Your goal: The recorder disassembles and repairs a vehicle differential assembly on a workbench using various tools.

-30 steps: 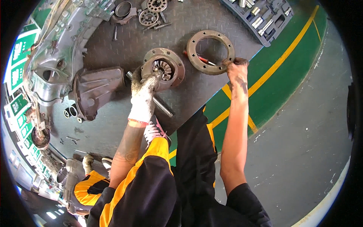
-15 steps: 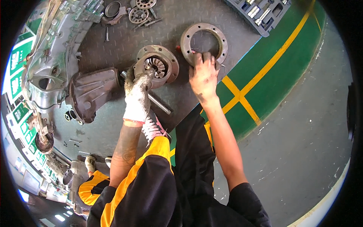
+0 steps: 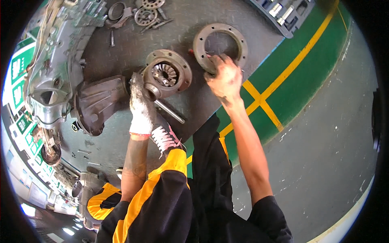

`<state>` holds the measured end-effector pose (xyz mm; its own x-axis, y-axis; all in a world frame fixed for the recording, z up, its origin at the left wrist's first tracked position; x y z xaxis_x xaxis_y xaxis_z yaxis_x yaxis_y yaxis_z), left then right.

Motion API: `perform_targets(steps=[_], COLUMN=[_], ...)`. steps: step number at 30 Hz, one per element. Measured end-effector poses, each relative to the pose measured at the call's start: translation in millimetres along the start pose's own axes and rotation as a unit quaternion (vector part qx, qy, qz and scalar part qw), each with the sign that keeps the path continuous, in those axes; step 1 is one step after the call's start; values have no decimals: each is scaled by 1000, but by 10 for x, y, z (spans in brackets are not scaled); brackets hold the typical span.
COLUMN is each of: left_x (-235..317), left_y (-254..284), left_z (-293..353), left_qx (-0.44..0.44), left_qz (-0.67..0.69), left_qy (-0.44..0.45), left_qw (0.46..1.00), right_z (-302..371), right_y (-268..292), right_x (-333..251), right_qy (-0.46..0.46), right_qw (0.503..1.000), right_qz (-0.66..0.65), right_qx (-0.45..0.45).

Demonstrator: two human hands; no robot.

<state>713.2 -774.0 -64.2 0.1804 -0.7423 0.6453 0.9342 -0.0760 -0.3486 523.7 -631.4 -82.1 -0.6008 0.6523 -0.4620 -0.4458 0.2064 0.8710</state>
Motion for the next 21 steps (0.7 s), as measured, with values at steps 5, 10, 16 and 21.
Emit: perform_targets(steps=[5,10,16,21], left_x=[212,796,834,686], left_y=[265,-93,-360,-132], left_z=[175,594,969,1185], left_qx=[-6,-49,-100,-61], left_qz=[-268,-407,115,-59], left_qy=[-150,-409,201,204], left_qw=[952,815,968,975], right_z=[-212,-42,745,907], right_y=[564,1379,1444,1146], right_x=[-74,-453,-1184,-1125], right_qy=[9,-6,384,500], right_qw=[984,978,923,861], right_qz=[-127,-203,7,-40], right_qx=[121,57,16,81])
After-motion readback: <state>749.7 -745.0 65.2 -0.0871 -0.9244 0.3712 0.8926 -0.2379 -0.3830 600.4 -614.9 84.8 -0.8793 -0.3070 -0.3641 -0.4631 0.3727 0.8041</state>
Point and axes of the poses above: each hand's wrist, its own z-axis away from the middle knuckle, its own y-axis out of the back of the hand, x = y × z, the point moved 1 cm from there along -z, towards the middle knuckle, and after that the axes turned 4 degrees about z, right-handed, at the moved point
